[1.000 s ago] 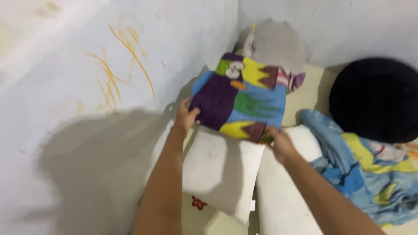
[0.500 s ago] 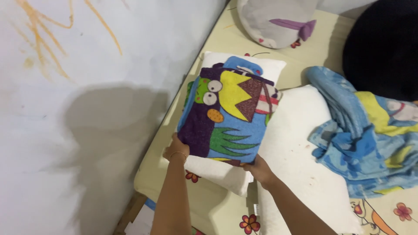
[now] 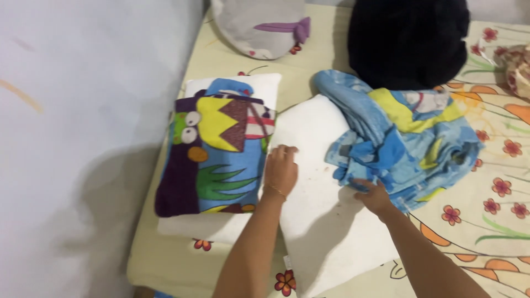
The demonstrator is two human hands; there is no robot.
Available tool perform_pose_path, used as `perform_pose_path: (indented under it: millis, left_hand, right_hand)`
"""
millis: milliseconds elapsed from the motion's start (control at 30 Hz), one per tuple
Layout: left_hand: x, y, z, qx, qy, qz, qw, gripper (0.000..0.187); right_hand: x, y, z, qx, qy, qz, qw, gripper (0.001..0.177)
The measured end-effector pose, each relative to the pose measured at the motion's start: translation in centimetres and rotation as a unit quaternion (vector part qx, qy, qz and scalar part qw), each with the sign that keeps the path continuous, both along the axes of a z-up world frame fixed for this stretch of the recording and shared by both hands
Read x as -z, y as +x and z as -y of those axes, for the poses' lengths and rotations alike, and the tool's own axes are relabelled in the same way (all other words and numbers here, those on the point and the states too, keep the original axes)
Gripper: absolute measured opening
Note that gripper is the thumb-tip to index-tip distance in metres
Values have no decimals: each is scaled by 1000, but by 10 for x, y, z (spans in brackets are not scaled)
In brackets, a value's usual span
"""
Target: Folding blankets and organizing pillows on a bed, then hanging clothes on a wall rack.
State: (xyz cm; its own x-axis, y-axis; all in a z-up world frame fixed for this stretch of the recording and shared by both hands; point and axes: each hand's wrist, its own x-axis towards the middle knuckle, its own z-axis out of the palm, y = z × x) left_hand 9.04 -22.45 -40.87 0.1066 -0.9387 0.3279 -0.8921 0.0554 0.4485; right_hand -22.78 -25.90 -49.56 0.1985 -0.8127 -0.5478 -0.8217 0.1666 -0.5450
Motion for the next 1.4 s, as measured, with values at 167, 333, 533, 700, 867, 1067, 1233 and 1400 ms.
perform_pose_path:
  millis: [167,333,533,700,867,1067,1233,1400]
  left_hand:
    - [33,-66,12,82,90,-41,992,33]
    - [57,-93,16,125,159,-61,977,35]
    - [39,-106,17,126,220,-67,965,65]
    - [6,-118,23,235,244,58,939,98]
    - [0,-130,17,312,230,108,916,59]
    - [-99,-150,25,332,190,31,923,48]
    - [-207,-156,33,315,141,-73,936,42]
    - [-284,-142,51,225,112,-158,955,44]
  right_hand:
    - [20,-8,0,-204,-28,-123,971,66]
    - [117,-38,10,-244,-167,40,954,64]
    - [29,-16,0,330,-7,341,880,52]
    - [-63,9,-33,74,171,190,964,42]
    - [-91,-9,-39,259,150,247,922,35]
    - [-140,-26,-17,406,95,371,830,29]
    - [-269,-20,5,430,124,482,753,32]
    - [-430,-7,8,331,66,491,803,42]
